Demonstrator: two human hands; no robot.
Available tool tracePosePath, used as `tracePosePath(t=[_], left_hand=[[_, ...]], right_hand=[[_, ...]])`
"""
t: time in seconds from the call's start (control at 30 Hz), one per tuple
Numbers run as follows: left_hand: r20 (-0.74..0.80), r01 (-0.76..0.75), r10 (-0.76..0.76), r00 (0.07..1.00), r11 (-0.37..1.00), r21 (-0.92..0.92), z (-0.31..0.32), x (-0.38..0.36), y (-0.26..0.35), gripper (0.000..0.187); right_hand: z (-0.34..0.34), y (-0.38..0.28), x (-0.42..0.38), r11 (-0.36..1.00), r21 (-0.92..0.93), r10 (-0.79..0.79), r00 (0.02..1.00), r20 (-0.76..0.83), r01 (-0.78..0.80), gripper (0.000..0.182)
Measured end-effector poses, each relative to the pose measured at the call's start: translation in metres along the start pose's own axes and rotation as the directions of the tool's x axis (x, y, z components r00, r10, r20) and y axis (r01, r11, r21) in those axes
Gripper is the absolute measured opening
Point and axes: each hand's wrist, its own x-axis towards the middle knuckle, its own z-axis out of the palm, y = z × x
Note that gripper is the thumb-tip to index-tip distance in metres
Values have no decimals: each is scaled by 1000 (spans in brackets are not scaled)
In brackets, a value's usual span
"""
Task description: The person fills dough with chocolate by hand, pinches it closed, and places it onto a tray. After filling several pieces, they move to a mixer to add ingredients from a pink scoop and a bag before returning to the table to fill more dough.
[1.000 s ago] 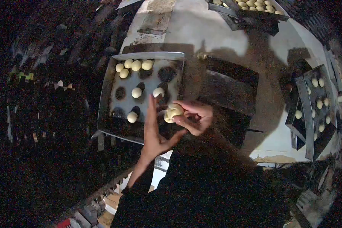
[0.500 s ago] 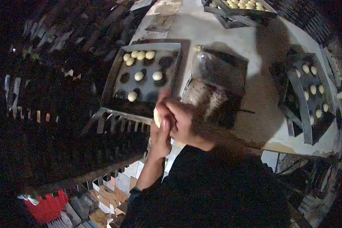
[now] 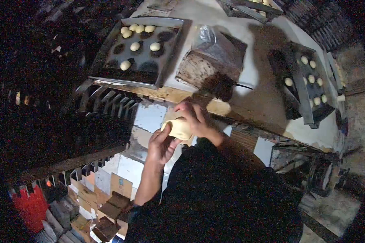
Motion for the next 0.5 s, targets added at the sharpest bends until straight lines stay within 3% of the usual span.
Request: tracePosePath(t=[0.03, 0.07, 0.1, 0.13, 0.17, 0.2, 0.27, 0.3, 0.37, 0.4, 0.47, 0.5], left_hand=[[-13, -7, 7, 1000, 1000, 19, 7, -2, -2, 28], [9, 17, -18, 1000, 997, 75, 2, -2, -2, 28], [28, 36, -41, 999, 990, 135, -10, -3, 1, 29], [44, 54, -63, 997, 979, 196, -21, -2, 2, 30], [49, 8, -16, 999, 988, 153, -19, 0, 2, 31], [54, -38, 32, 998, 993, 109, -17, 1, 3, 31], [77, -80, 79, 994, 997, 4, -12, 20, 2, 31], [115, -89, 85, 990, 996, 23, -14, 30, 2, 32], [106, -98, 94, 990, 995, 36, -7, 49, 1, 32], [100, -99, 94, 990, 994, 45, -4, 58, 0, 32], [114, -116, 108, 988, 991, 73, 3, 77, -3, 35], [113, -130, 120, 986, 988, 81, 11, 85, -3, 36]], right_hand=[[-13, 2, -5, 989, -30, 144, 989, -41, -145, 41], [-34, 42, -10, 943, -225, 250, 968, -17, -247, 24], [-54, 54, -13, 936, -263, 196, 966, -167, -235, 16], [-85, 95, -19, 851, -423, 183, 931, -315, -310, 21], [-111, 104, -18, 668, -658, 19, 892, -452, -348, 30], [-140, 135, -26, 433, -824, -47, 903, -427, -366, 38], [-176, 168, -27, 199, -875, 436, 840, -325, -442, 50], [-185, 193, -19, 112, -899, 640, 722, -261, -424, 51], [-181, 250, -48, 387, -878, 343, 928, -147, -282, 46], [-180, 279, -62, 476, -865, 175, 981, -82, -157, 45], [-163, 206, -43, 377, -926, 121, 992, 37, -11, 40], [-159, 175, -31, 381, -924, 151, 987, 48, -13, 40]])
